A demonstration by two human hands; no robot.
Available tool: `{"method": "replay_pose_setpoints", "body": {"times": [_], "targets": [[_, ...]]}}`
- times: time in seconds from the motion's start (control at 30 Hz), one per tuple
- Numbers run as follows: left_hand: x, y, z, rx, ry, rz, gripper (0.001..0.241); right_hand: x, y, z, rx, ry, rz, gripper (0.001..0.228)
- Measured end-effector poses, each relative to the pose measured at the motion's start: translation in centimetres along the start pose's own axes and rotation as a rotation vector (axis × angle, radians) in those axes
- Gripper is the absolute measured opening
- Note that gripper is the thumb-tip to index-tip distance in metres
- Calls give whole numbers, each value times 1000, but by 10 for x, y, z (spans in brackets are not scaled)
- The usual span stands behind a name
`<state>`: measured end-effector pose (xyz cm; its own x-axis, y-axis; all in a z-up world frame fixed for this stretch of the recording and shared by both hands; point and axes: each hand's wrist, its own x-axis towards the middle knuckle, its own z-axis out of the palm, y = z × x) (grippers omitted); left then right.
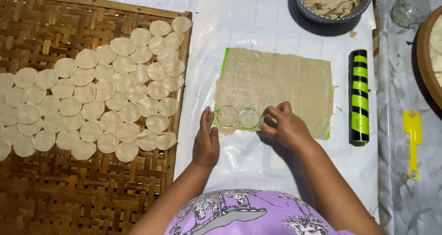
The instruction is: Flattening dough and cutting it into circular shapes for food preparation.
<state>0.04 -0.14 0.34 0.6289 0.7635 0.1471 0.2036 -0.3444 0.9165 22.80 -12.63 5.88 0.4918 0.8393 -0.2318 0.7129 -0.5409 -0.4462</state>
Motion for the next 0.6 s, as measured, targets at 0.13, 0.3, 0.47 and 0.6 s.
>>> {"method": "replay_pose_setpoints", "body": {"times": [0.13, 0.3, 0.47, 0.6], "targets": [[1, 1, 1, 8, -6, -7, 60, 1, 0, 12, 7, 152, 61, 41], [1, 1, 1, -3, 1, -9, 57, 13, 37, -2, 254, 18, 69, 48], [1, 5, 0, -17, -6, -39, 57, -16, 38, -45, 178, 69, 233, 47], [1, 0, 2, -30, 6, -6, 57, -22, 44, -40, 101, 46, 222, 50]]}}
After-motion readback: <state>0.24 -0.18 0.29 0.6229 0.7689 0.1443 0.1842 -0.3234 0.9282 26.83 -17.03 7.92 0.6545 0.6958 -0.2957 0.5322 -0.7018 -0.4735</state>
